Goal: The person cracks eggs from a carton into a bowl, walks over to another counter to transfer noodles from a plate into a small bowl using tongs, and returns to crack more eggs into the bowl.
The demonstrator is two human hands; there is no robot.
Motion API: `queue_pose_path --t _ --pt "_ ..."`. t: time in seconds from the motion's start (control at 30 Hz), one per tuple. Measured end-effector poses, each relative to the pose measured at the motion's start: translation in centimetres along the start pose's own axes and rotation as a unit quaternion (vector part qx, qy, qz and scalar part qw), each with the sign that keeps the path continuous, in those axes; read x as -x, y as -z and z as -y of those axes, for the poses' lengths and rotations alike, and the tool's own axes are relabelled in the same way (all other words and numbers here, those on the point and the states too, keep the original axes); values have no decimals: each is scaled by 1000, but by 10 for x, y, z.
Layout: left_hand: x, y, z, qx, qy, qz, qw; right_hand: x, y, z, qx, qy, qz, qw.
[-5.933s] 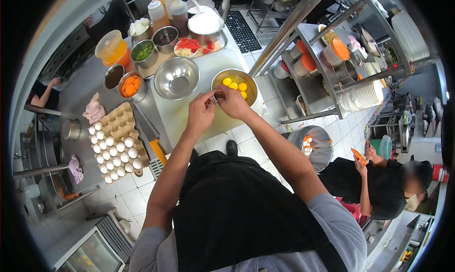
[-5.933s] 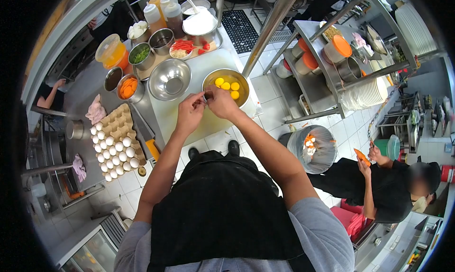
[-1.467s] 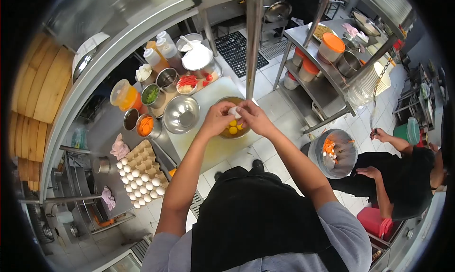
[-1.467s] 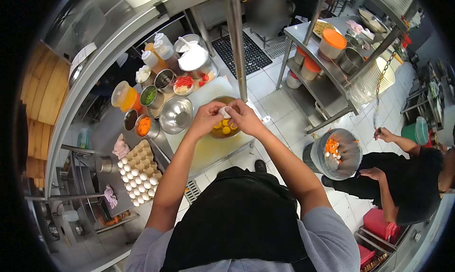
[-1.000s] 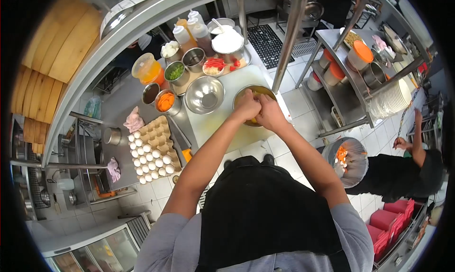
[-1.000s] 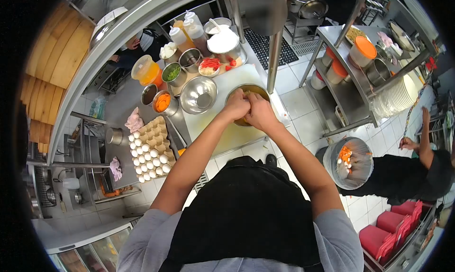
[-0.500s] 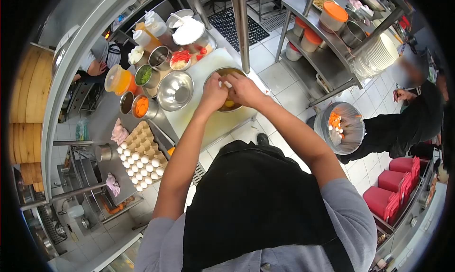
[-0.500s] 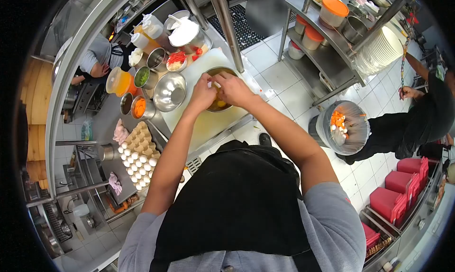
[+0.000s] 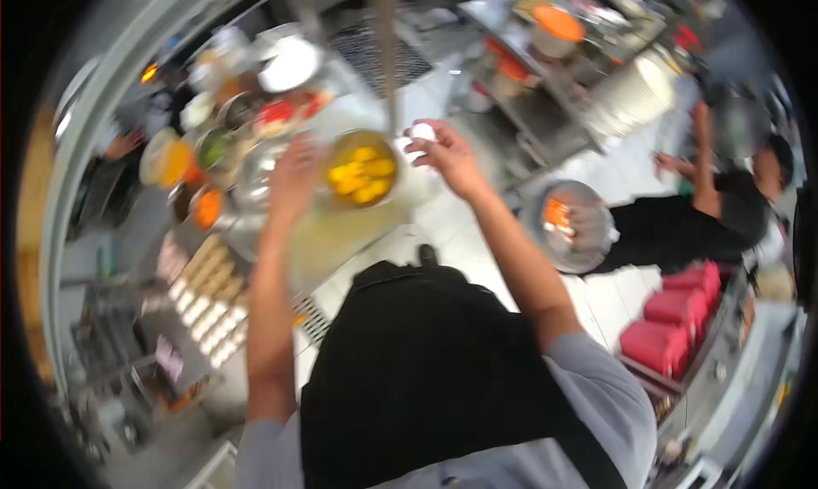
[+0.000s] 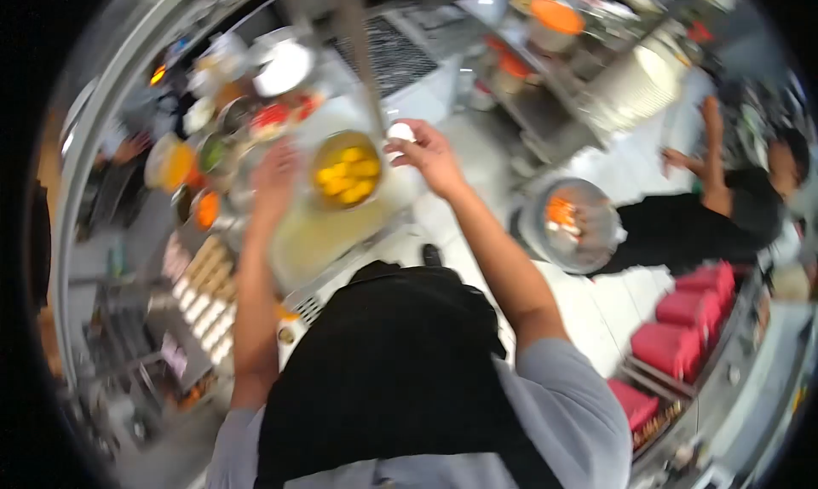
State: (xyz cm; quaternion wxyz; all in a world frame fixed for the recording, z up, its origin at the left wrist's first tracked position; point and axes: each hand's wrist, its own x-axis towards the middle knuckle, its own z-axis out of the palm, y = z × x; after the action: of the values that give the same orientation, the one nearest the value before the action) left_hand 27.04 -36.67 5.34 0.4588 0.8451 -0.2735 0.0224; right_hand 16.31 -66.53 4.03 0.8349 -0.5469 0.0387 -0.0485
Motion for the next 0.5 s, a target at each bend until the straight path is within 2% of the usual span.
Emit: queue_pose_path --t 0.03,0.07,0.1,0.13,0.17,0.2,0.23,0.27,0.3,0.33,0.4,0.47,0.5 --pt "4 28 -40 -10 121 -24 992 17 22 5 -28 -10 -35 999" --pt "18 49 26 33 81 -103 991 40 44 13 -16 -19 -102 994" --pt "34 87 33 93 111 -77 986 65 69 19 12 -12 -151 988" --pt "34 98 78 94 111 -77 986 90 102 21 34 -12 -182 983" --pt "50 104 138 47 93 -100 989 118 168 8 131 -42 -194 971" --pt "128 208 167 -79 103 -180 975 151 193 20 118 -50 -216 968" --pt "154 223 167 -179 186 -211 943 179 221 32 104 -58 -238 964" --pt "164 242 141 -271 202 -164 927 189 255 42 357 -10 -331 873" --pt "163 245 103 -311 337 -109 882 197 290 52 569 -20 -445 691" --pt "176 249 107 -302 285 -127 901 194 298 54 558 49 -489 669" --pt "195 264 125 -301 286 -123 901 179 236 64 526 62 -436 728" --pt "202 263 132 -334 244 -36 910 148 170 62 450 62 -316 833" --pt "207 261 137 -387 258 -25 885 131 133 56 406 61 -246 878"
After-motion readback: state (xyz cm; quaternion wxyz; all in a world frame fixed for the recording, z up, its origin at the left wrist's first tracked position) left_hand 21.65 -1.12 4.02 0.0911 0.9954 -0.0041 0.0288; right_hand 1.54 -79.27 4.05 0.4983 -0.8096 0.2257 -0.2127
